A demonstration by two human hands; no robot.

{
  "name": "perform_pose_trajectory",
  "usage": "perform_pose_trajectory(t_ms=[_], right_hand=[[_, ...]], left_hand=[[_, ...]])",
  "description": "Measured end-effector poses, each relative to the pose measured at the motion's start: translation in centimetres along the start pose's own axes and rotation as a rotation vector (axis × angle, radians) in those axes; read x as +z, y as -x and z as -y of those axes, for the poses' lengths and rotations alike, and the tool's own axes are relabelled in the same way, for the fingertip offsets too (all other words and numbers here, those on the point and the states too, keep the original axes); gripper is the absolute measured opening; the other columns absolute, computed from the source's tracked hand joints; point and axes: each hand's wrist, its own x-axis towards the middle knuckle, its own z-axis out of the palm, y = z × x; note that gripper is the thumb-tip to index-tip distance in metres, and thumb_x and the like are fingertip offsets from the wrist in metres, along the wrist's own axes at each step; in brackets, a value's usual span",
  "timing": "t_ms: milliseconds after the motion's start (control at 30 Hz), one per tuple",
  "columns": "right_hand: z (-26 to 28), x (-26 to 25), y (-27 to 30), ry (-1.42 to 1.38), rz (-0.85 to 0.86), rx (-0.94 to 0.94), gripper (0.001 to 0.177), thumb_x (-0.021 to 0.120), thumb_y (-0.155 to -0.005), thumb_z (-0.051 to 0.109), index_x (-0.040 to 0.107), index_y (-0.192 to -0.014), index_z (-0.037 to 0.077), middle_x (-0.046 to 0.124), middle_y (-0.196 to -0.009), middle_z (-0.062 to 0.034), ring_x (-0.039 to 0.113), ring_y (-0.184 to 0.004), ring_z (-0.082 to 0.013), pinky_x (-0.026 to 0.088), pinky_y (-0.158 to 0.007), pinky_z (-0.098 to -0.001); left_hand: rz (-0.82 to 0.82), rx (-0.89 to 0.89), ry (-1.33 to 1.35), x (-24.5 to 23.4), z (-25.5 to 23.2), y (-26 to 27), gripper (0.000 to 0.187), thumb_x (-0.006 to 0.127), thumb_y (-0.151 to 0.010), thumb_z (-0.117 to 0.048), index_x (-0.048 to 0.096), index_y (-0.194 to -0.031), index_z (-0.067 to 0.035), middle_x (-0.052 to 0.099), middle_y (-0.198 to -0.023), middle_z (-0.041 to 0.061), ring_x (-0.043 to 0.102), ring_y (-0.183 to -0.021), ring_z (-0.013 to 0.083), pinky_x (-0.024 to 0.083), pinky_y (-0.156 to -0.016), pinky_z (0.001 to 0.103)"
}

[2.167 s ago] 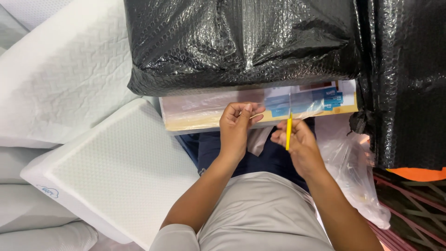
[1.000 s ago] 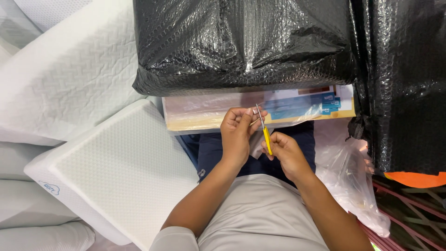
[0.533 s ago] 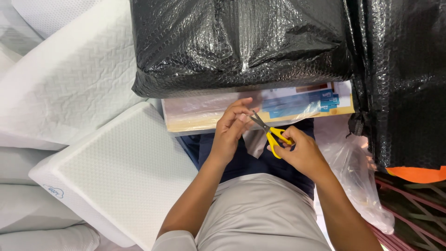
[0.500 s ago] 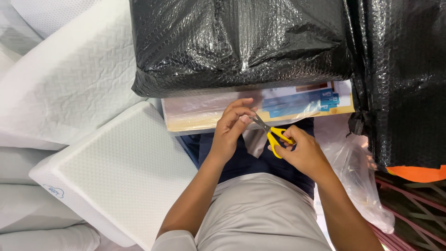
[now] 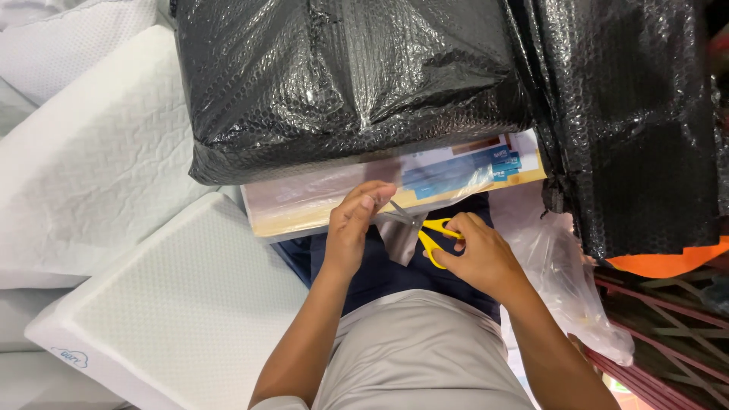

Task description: Wrapping large foam pillows in black bubble wrap and securing them with tape using scissors

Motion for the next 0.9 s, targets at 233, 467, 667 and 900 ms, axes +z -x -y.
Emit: perform_pose_trajectory(t_ms=[233,467,667,900], right_hand=[[-5.3,-2.8,0.8,0.009,-0.263,-0.102,0.045,0.086,-0.076,0.021,0.066,-0.114,0.006,0.05,-0.137,-0.0131,0.065,-0.117,-0.0362,0.053,-0.096,-0.0464],[-18.6,-12.4,-0.8,0.641,-0.894,0.11,0.044,0.095,-0.096,0.043,0.082,-0.118,0.008,0.071,-0.093,-0.01,0.071,-0.081,-0.0292,0.054,-0.067,-0.0446],[-33.5,-17.7,-8.1,0.045,-0.98,0.23,0.037,0.077,-0.104,0.006,0.046,-0.123,0.007,0.068,-0.111,-0.0227,0.073,-0.074,-0.0215,0.052,-0.046,-0.0328],[-19.1,-14.6,-4.0,0.716,-1.105,-0.119,0.033,0.097,-0.093,0.01,0.073,-0.115,0.007,0.079,-0.106,-0.0077,0.072,-0.095,-0.0326,0.049,-0.075,-0.0466]], left_hand=[[-0.044,-0.085,0.387,0.2,0.4,-0.8,0.054,0.048,-0.107,-0.039,0.067,-0.126,0.008,0.066,-0.129,0.014,0.066,-0.117,0.0219,0.05,-0.107,0.045],[0.092,-0.2,0.711,0.1,0.3,-0.8,0.054,0.049,-0.107,-0.04,0.058,-0.137,0.004,0.059,-0.142,0.019,0.058,-0.13,0.0333,0.051,-0.109,0.049],[0.148,-0.295,0.781,1.2,-0.9,-0.6,0.063,0.045,-0.106,-0.046,0.047,-0.15,0.0,0.05,-0.153,0.017,0.05,-0.14,0.0329,0.049,-0.11,0.048],[0.233,-0.388,0.866,1.9,-1.0,-0.4,0.07,0.047,-0.102,-0.051,0.042,-0.155,-0.006,0.039,-0.164,0.011,0.042,-0.147,0.0278,0.042,-0.114,0.046]])
